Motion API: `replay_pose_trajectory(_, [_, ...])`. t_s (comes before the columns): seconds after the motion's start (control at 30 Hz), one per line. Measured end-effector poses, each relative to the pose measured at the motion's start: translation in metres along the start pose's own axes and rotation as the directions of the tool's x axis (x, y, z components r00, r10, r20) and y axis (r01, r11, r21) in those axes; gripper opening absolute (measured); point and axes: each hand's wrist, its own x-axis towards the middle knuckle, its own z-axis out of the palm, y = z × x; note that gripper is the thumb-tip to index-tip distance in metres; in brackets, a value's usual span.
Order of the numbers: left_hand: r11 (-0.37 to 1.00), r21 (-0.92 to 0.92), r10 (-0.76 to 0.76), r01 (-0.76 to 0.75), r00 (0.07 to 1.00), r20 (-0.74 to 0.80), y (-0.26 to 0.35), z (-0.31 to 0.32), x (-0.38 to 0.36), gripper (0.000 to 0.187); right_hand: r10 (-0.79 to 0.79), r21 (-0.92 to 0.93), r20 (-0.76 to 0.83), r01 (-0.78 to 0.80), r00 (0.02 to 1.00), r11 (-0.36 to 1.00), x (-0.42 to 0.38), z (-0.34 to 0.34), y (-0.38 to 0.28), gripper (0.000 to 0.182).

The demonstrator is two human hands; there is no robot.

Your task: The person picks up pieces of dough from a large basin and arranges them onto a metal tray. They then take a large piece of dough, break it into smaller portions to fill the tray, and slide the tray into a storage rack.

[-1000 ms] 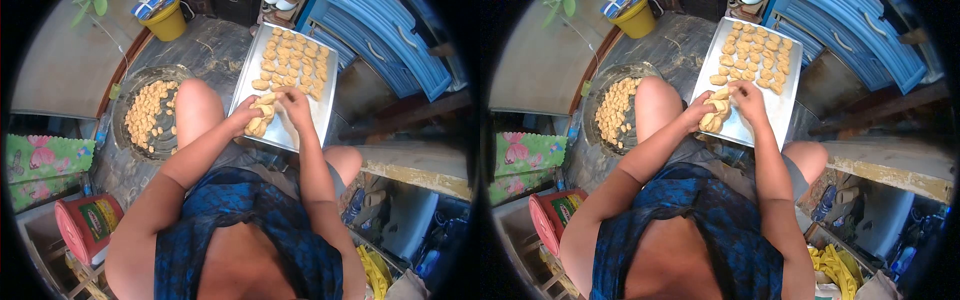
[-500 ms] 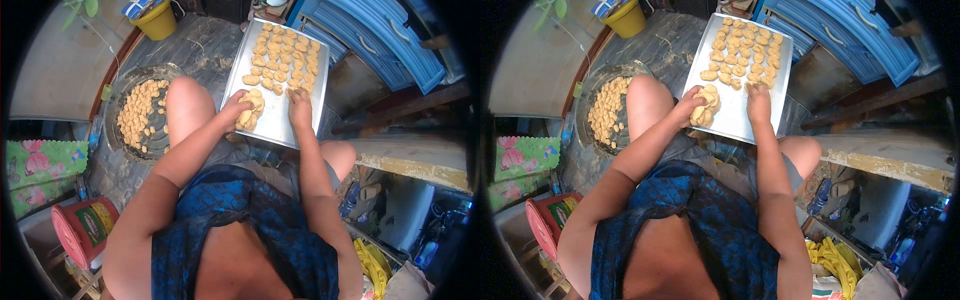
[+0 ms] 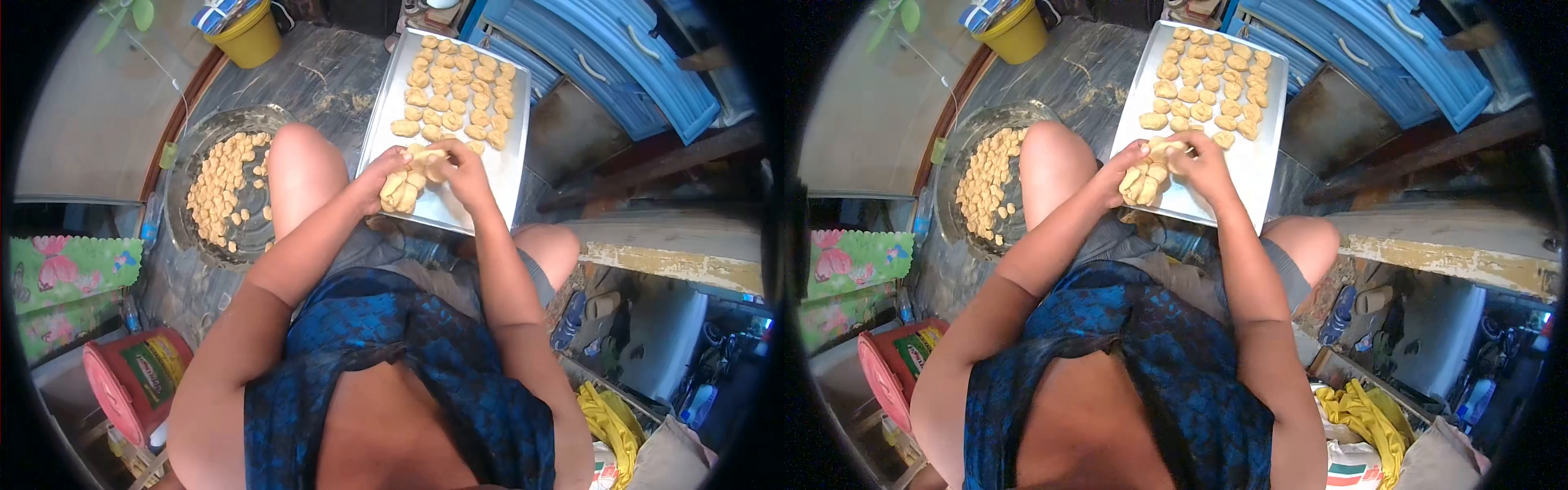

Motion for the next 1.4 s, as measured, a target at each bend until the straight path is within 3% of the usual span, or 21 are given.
replay_pose_trajectory(0.03, [1.0,-0.002,-0.001,0.001,1.0,0.001,0.001,-0.001,0.001,0.03,0.001,-0.002,-0.001,-0.001,1.0,1.0,0.001,-0.008,0.005,0.028])
replay_pose_trajectory(0.1, [0.995,0.1,0.029,-0.019,0.995,-0.095,0.001,-0.004,0.002,0.029,-0.021,0.082,-0.386,0.058,0.922,0.995,-0.003,-0.032,0.012,0.027])
replay_pose_trajectory(0.13, [0.994,0.11,0.035,-0.024,0.994,-0.102,0.002,-0.004,0.002,0.028,-0.023,0.077,-0.386,0.057,0.922,0.995,-0.006,-0.045,0.014,0.027])
replay_pose_trajectory(0.2, [0.993,0.11,0.043,-0.029,0.991,-0.127,0.001,-0.005,0.003,0.028,-0.027,-0.263,-0.548,-0.141,0.836,0.955,-0.011,-0.066,0.019,0.025])
replay_pose_trajectory(0.23, [0.993,0.116,0.051,-0.033,0.987,-0.154,0.001,-0.004,0.004,0.028,-0.028,-0.266,-0.55,-0.143,0.835,0.953,-0.011,-0.071,0.025,0.025])
replay_pose_trajectory(0.3, [0.993,0.113,0.063,-0.045,0.986,-0.157,0.001,-0.002,0.004,0.028,-0.367,-0.768,-0.418,-0.108,0.831,0.631,-0.011,-0.076,0.046,0.024])
replay_pose_trajectory(0.37, [0.991,0.115,0.083,-0.065,0.984,-0.159,0.003,0.001,0.005,0.028,-0.326,-0.738,-0.389,-0.079,0.862,0.671,-0.015,-0.067,0.059,0.017])
replay_pose_trajectory(0.43, [0.987,0.138,0.114,-0.086,0.97,-0.216,0.004,0.004,0.004,0.028,-0.484,-0.841,-0.277,0.034,0.83,0.54,-0.015,-0.059,0.06,0.017])
replay_pose_trajectory(0.5, [0.987,0.135,0.116,-0.087,0.967,-0.225,0.004,0.004,0.002,0.028,-0.49,-0.839,-0.272,0.046,0.828,0.543,-0.014,-0.062,0.064,0.015])
replay_pose_trajectory(0.57, [0.986,0.138,0.122,-0.092,0.967,-0.225,0.006,0.004,0.002,0.028,-0.392,-0.729,-0.36,0.007,0.847,0.684,-0.012,-0.068,0.066,0.014])
replay_pose_trajectory(0.7, [0.986,0.135,0.125,-0.096,0.967,-0.223,0.006,0.003,0.001,0.027,-0.244,-0.618,-0.439,-0.093,0.865,0.78,-0.008,-0.069,0.059,0.016])
replay_pose_trajectory(0.8, [0.986,0.131,0.131,-0.106,0.97,-0.206,0.005,-0.002,0.0,0.027,-0.269,-0.717,-0.428,-0.144,0.863,0.682,-0.003,-0.063,0.052,0.019])
replay_pose_trajectory(0.87, [0.986,0.125,0.137,-0.114,0.971,-0.198,0.005,-0.005,0.001,0.026,-0.429,-0.826,-0.387,-0.101,0.816,0.554,-0.004,-0.053,0.04,0.024])
replay_pose_trajectory(0.9, [0.986,0.121,0.138,-0.114,0.969,-0.207,0.005,-0.004,0.0,0.026,-0.43,-0.828,-0.384,-0.098,0.817,0.553,-0.002,-0.049,0.038,0.024])
replay_pose_trajectory(0.97, [0.986,0.119,0.14,-0.117,0.967,-0.213,0.007,-0.003,0.001,0.026,-0.279,-0.871,-0.247,-0.087,0.928,0.483,0.004,-0.045,0.036,0.027])
replay_pose_trajectory(1.23, [0.986,0.065,0.166,-0.155,0.956,-0.241,0.006,-0.001,-0.001,0.02,-0.292,-0.864,-0.306,-0.136,0.906,0.484,0.004,-0.034,0.024,0.03])
replay_pose_trajectory(1.3, [0.983,0.066,0.182,-0.171,0.952,-0.245,0.007,-0.004,0.001,0.022,-0.115,-0.601,-0.131,0.013,0.985,0.799,0.0,-0.03,0.019,0.033])
replay_pose_trajectory(1.33, [0.981,0.068,0.193,-0.181,0.95,-0.244,0.006,-0.005,0.0,0.024,0.006,-0.571,-0.081,-0.051,0.997,0.819,-0.006,-0.02,0.008,0.035])
replay_pose_trajectory(1.37, [0.981,0.068,0.19,-0.179,0.95,-0.247,0.007,-0.006,0.0,0.024,0.009,-0.57,-0.08,-0.053,0.997,0.82,-0.007,-0.015,0.009,0.035])
replay_pose_trajectory(1.4, [0.979,0.041,0.205,-0.201,0.947,-0.246,0.009,-0.005,-0.002,0.025,0.043,-0.613,0.063,0.005,0.997,0.79,-0.008,-0.012,0.011,0.035])
